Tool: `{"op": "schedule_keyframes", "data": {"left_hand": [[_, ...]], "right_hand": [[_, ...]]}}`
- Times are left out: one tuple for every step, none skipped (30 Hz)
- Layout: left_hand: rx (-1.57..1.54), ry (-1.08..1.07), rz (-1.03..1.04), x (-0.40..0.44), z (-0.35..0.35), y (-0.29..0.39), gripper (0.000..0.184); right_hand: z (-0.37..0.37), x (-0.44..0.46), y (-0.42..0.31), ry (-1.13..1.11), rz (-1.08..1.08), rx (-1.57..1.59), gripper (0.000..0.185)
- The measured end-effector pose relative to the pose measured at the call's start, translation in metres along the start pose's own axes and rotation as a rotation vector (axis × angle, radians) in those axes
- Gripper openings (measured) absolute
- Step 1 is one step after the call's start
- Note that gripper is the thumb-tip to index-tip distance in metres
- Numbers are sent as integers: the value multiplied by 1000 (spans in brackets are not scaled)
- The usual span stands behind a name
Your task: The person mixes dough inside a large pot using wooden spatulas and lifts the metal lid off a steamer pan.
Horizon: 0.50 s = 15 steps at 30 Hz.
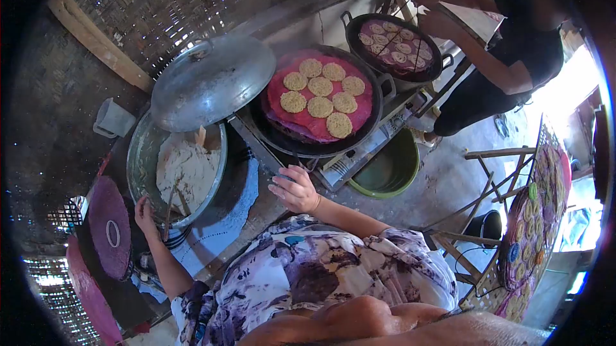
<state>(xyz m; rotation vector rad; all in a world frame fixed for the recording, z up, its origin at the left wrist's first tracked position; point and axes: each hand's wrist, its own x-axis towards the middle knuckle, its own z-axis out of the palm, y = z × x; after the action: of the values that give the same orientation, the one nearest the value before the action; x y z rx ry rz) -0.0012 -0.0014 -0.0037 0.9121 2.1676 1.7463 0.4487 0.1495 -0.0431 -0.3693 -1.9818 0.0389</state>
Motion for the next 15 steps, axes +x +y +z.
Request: {"op": "schedule_keyframes", "data": {"left_hand": [[1,-4,-17,1,-2,-1,24],[1,-8,-34,1,-3,-1,25],[-15,-2,-28,-1,-2,4,25],[-31,3,-21,-4,-2,10,26],[-47,9,-13,-5,-2,14,27],[-121,37,-22,-5,-2,15,28],[-195,64,-30,-4,-1,14,28],[-270,91,-39,-4,-1,14,29],[-306,113,-51,-3,0,14,29],[-342,135,-65,-4,0,15,29],[-379,156,-78,-4,1,14,29],[-439,114,-40,-1,-3,4,29],[-500,73,-2,5,-16,-17,29],[-560,34,36,8,-31,-30,29],[-694,20,-11,8,-45,-34,29]], "right_hand": [[0,0,0,-5,-5,-6,41],[-1,1,0,-10,-10,-13,40],[-2,1,1,-15,-16,-19,39],[-3,0,1,-25,-14,-19,39],[-3,0,2,-35,-13,-18,38],[-3,-1,2,-43,-11,-17,38],[-2,-2,2,-39,-14,-13,37],[-1,-2,3,-34,-17,-10,37],[-1,-2,3,-30,-21,-7,37],[-2,-2,3,-32,-25,-8,37],[-2,-1,4,-34,-31,-8,36],[-3,-1,4,-37,-36,-8,36],[-3,-2,4,-37,-33,-9,36],[-3,-2,4,-38,-31,-8,36],[-2,-1,4,-38,-31,-7,36]]}}
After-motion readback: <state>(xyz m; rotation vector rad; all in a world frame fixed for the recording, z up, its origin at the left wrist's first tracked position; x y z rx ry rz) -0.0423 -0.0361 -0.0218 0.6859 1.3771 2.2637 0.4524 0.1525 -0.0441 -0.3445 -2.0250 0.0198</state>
